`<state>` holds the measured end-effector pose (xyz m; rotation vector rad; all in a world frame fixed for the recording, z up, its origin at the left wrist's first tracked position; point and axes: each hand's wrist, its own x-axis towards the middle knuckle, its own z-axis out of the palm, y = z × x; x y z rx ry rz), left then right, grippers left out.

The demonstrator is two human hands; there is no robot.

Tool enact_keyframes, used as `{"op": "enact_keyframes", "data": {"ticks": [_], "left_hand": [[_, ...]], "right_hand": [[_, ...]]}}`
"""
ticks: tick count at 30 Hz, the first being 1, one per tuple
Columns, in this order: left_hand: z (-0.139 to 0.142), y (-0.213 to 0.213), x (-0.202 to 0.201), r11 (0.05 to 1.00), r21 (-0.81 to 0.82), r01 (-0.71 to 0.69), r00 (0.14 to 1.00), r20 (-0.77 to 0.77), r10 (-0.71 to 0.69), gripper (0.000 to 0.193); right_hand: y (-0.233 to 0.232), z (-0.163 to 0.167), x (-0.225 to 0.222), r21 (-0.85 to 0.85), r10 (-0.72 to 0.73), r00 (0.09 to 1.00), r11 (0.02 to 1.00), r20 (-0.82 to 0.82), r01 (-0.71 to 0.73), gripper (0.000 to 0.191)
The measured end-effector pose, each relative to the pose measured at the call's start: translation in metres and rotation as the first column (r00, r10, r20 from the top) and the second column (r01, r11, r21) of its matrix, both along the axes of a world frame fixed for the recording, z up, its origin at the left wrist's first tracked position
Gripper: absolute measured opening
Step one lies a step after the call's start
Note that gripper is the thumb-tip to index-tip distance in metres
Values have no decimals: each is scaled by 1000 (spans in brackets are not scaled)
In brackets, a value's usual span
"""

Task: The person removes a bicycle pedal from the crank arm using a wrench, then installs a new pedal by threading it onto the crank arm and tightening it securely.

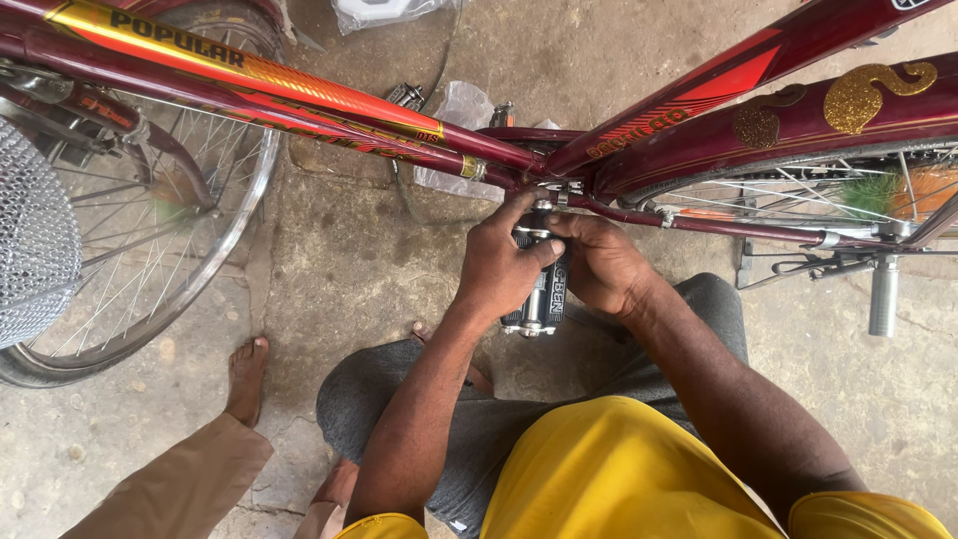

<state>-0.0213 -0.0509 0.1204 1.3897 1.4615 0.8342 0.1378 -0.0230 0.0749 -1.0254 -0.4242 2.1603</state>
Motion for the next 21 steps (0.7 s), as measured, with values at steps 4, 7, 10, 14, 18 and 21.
{"op": "enact_keyframes", "data": {"ticks": [4,7,10,14,18,21], "left_hand": [[-3,2,4,997,71,15,1000,-28,-13,68],[-3,1,5,999,54,3,1000,-4,-3,67],[-1,1,4,999,41,-11,1000,-8,11,68],[0,0,3,999,45,-13,1000,3,13,67],[-2,0,3,999,25,-31,999,-26,32,69],[-3,0,3,997,77,0,998,-63,4,68]], "right_hand": [[0,-11,-3,-36,-95,994,995,-48,93,18],[-1,-17,-4,-30,-163,986,986,-19,162,13],[-1,-13,-7,13,-193,981,981,14,192,11],[-1,12,-15,44,-218,974,976,57,215,12],[-4,29,-14,39,-91,990,995,108,87,17],[-9,-1,-4,-83,-55,998,995,38,58,32]]}}
